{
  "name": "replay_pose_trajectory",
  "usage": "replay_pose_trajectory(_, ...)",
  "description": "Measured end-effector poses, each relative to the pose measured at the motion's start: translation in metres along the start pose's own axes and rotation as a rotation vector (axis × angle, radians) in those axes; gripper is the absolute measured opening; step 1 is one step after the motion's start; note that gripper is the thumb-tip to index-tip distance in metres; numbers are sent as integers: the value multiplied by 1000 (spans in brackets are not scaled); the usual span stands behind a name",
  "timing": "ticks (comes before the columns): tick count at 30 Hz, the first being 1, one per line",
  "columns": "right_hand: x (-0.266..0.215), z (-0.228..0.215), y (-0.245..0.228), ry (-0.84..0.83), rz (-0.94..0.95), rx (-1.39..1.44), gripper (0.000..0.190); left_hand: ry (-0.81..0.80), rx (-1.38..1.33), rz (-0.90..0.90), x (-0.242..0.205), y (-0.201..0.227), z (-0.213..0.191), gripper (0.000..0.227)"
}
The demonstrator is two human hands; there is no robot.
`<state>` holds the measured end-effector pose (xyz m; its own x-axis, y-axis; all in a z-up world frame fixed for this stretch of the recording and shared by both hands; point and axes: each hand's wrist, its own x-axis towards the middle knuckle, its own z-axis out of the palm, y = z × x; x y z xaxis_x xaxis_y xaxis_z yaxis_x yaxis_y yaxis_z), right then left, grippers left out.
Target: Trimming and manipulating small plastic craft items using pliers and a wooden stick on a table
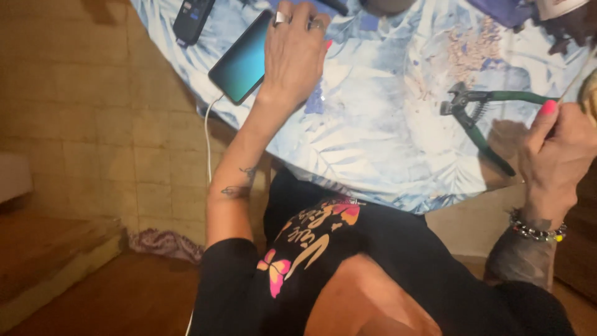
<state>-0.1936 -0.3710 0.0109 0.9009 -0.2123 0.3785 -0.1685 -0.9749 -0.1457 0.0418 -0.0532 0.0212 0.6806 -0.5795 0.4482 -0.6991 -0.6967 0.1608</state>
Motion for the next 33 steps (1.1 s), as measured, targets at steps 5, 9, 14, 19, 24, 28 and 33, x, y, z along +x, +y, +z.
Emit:
replay_pose_trajectory(5, -8, 9, 18, -174, 133, -140, 44, 19, 136, 152, 9, 1, 18, 17)
replay_pose_trajectory(9, -7, 20, 31, -126, 63, -214, 44, 94, 180, 241, 10, 0, 25, 16)
replay_pose_trajectory(14, 3, 23, 40, -160, -58, -458, 33, 10, 184, 246, 10, 2, 28, 11)
replay_pose_trajectory(19, 6, 22, 56, -187, -103, -480, 38, -63, 106, 196, 3, 16, 14, 7)
replay_pose_trajectory(24, 20, 9, 52, -180, -180, -167, 29, -200, 39, 138, -25, 77, -27, 17)
replay_pose_trajectory(28, 20, 46, 100, -183, -152, -161, 29, -155, -552, 208, -63, 110, -18, 2)
replay_pose_trajectory(33, 45, 11, 36, -259, 57, 440, 17, -101, -775, 38, -80, 113, -5, 16)
